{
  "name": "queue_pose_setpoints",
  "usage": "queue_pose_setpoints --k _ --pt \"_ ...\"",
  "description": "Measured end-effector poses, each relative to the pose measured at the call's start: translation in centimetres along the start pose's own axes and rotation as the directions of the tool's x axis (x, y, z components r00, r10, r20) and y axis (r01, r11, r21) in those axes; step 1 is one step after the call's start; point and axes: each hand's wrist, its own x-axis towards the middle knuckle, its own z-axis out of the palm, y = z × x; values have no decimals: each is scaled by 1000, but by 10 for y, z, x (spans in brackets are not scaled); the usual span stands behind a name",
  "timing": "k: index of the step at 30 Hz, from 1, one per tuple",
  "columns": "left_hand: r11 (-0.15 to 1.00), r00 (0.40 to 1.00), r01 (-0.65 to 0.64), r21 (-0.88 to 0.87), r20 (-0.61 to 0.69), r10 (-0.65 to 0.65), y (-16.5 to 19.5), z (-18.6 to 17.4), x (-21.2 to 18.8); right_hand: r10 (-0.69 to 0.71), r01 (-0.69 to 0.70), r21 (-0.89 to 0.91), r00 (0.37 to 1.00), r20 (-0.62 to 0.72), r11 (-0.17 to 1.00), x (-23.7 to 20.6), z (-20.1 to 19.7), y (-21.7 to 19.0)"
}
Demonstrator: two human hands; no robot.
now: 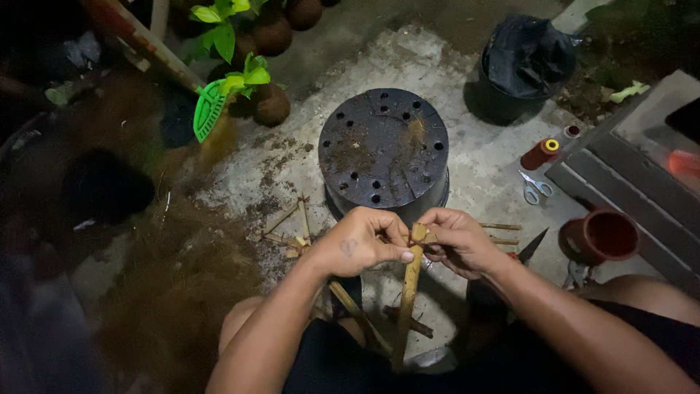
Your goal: The person sits on the ground and assembles a triangular frame from bamboo sticks, fitting the sticks together and tying each joint with string by hand. They rotate the frame and work joint by joint, tightening the ties to hold the triangle shape.
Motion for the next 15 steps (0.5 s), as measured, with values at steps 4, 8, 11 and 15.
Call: queue_pose_setpoints --k 4,8,11,15 --pt "998 1000 1 -55 -17 -2 -6 1 2 6 -5 42 1000 -13 999 2 3 4" --pt "1000 997 1 -10 -74 -2 -7 -3 8 8 -2 102 998 -61 995 4 11 15" --pt "989 986 68 131 -162 -47 -1 -11 13 -17 5 -63 981 -193 998 4 22 17" --pt "899 949 265 348 -258 -180 11 -17 18 -331 72 -743 920 -208 665 0 46 14"
